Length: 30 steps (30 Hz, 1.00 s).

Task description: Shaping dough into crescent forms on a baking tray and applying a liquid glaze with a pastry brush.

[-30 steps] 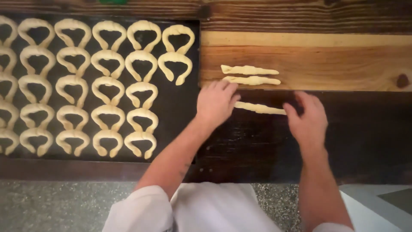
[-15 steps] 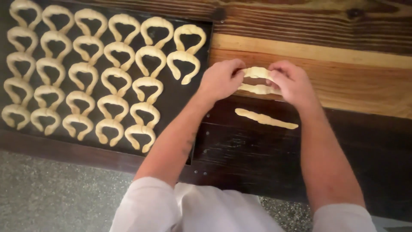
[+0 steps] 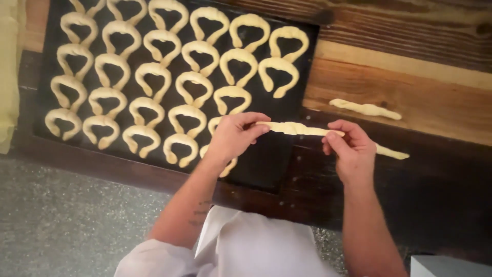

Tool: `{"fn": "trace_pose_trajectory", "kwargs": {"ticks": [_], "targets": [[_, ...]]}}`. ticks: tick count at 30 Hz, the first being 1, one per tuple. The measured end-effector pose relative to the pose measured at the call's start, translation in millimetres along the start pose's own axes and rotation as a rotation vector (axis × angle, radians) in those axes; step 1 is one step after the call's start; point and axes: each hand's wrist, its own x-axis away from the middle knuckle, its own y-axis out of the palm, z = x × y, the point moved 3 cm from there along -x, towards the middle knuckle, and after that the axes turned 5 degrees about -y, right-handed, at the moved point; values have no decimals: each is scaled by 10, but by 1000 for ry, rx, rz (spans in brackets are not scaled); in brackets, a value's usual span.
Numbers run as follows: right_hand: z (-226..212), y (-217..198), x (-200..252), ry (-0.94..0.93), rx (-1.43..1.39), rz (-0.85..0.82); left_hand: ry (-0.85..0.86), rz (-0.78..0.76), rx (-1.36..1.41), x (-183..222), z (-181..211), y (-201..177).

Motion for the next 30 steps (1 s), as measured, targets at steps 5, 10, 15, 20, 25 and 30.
{"fn": "trace_pose_trajectory", "kwargs": {"ticks": [5,10,15,20,25,30], "targets": [[128,329,85,2,-235,23,-7,-55,195,68,-43,-548],[78,291,87,73,-176,115,16,-31,238,-18,-88,-784],[9,350,-133,-13,264,118,206,204,-123,-363,-203,-846],[102,847,-297,-806,1033,-57,953,634,-1072,-673,-492,-201],[227,1111,-84,-953,1243,-119,1077,751,-1154,-635,-727,187],[137,1282,200,-890,1301,-163,1008,713,-1164,-174,-448,224]]}}
